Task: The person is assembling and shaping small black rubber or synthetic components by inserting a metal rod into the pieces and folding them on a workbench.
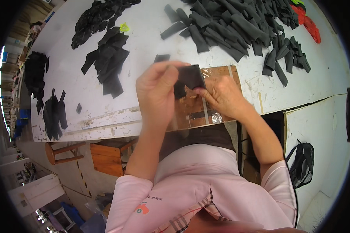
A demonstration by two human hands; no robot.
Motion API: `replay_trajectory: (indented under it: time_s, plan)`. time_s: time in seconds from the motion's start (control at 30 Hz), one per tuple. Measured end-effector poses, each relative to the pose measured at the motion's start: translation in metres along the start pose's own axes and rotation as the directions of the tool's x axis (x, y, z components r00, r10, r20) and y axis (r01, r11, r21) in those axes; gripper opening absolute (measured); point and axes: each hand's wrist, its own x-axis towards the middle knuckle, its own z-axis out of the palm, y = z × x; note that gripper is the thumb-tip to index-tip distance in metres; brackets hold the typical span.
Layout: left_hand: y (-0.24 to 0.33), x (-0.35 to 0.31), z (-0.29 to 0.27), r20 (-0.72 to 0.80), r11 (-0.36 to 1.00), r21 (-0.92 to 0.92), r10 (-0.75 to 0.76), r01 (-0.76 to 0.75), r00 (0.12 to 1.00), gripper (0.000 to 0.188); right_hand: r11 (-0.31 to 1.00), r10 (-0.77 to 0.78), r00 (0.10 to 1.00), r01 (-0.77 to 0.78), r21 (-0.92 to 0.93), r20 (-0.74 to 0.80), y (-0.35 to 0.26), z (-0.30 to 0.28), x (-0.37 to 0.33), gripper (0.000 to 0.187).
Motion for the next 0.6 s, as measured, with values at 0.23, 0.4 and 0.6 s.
replay_trajectory:
  time_s: [0.23,0.4,0.6]
  plan:
    - [-0.036,0.041,-0.099,-0.280,0.438,0.883,0.205,0.168,0.938,0.031,0.878,0.227,0.936,-0.078,0.472,-0.268,0.027,-0.062,0.056,0.051]
    - [-0.072,0.052,-0.123,-0.317,-0.108,0.936,0.159,0.336,0.935,0.034,0.786,0.416,0.892,-0.253,0.565,-0.179,0.022,-0.021,0.004,0.051]
    - [-0.074,0.062,-0.132,-0.317,0.107,0.946,0.089,0.308,0.944,0.015,0.674,0.444,0.879,-0.455,0.582,0.174,-0.008,0.018,-0.040,0.034]
